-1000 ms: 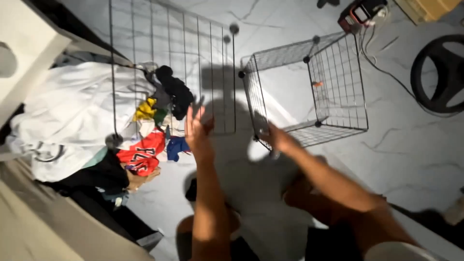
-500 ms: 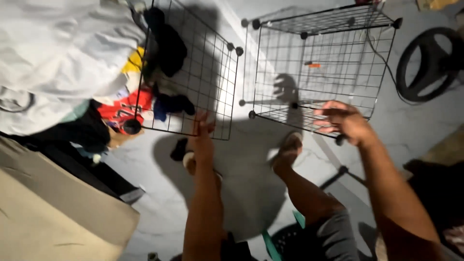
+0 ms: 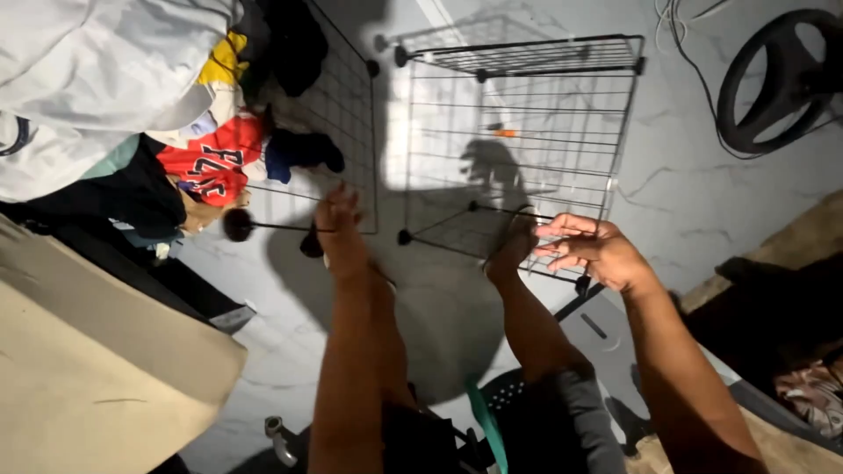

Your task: Assembling a wire mesh storage cube unit by connecting panels with plastic connectors.

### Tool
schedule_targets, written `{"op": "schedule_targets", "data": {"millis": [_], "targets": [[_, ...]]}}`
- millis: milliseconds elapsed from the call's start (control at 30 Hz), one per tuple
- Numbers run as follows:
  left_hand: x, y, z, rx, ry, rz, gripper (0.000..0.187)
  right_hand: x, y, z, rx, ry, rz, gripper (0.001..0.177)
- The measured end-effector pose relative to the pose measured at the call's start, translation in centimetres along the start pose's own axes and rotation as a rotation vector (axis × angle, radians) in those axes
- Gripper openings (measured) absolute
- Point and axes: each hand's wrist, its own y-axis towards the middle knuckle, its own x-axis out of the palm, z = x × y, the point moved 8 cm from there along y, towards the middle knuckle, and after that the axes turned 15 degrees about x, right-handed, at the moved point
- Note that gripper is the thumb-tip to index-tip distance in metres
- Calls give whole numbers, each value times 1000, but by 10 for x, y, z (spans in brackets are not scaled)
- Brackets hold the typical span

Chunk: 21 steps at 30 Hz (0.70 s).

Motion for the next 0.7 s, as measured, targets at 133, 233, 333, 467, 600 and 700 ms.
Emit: {"op": "schedule_targets", "data": {"millis": [133, 233, 333, 467, 600, 700], "targets": [[-3, 11, 58, 152, -43, -101, 19, 4, 12, 0, 33, -36, -42, 33], [-26, 14, 87, 35, 27, 113, 20, -22, 51, 20, 52, -18, -84, 39], [-36, 18, 121, 205, 155, 55, 28, -82, 107, 56, 27, -35, -24, 44], [-28, 11, 148, 332, 113, -20, 28, -162, 144, 84, -164, 35, 276, 36], [-29, 1, 138, 249, 146, 78, 32, -133, 106, 61, -76, -42, 817, 70], [-38, -15, 112, 197, 73, 79, 31, -90, 103, 47, -450, -827, 1468, 91]]}}
